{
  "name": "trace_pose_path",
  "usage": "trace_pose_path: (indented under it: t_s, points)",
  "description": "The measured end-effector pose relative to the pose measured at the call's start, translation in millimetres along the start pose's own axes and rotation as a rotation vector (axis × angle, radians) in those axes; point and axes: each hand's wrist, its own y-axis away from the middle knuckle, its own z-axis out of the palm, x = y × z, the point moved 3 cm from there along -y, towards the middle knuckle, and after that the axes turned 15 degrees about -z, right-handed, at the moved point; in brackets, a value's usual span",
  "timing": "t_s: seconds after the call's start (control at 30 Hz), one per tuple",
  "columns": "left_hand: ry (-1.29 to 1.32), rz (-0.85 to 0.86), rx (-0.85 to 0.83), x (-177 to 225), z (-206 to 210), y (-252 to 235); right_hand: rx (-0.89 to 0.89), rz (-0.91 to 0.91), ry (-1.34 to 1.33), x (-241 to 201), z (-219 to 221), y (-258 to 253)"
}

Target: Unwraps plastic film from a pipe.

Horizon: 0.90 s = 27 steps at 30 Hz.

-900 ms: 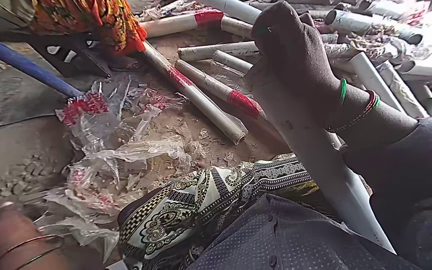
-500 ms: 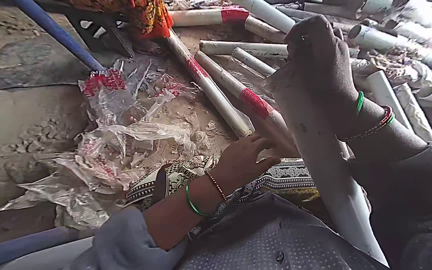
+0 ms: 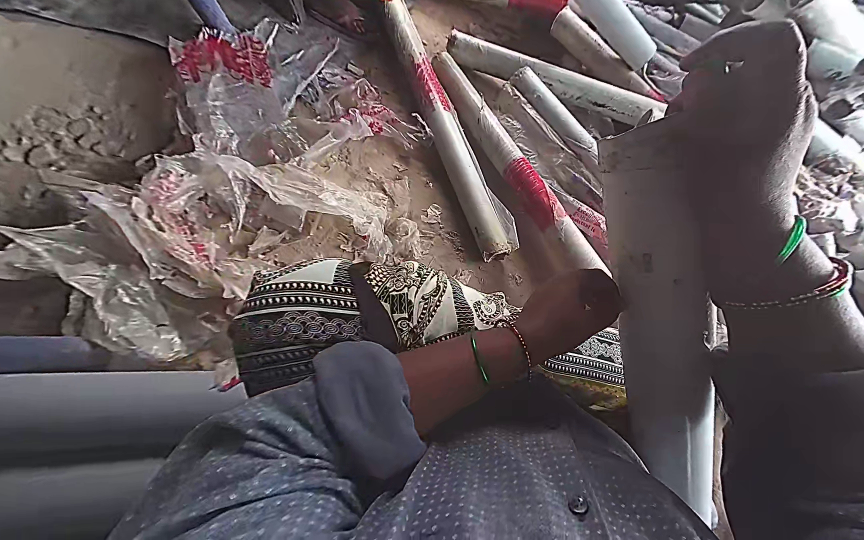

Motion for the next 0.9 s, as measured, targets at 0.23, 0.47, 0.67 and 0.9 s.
trace_pose_path:
  t_s: [0.23, 0.47, 0.67, 0.9]
  points:
    - [-0.040, -0.303, 0.099, -41, -30, -24, -0.034, 0.057, -0.009, 0, -2, -2]
    - [-0.185, -0.045, -0.030, -32, -16, -14, 0.030, 0.142, -0.019, 95, 8, 7]
    - [-0.247, 0.089, -0.196, -27, 8, -12, -0.031, 0.193, 0.101, 100, 3, 10]
    - [-0.074, 0.015, -0.239, -24, 27, -10, -0.080, 0.202, 0.166, 102, 3, 14]
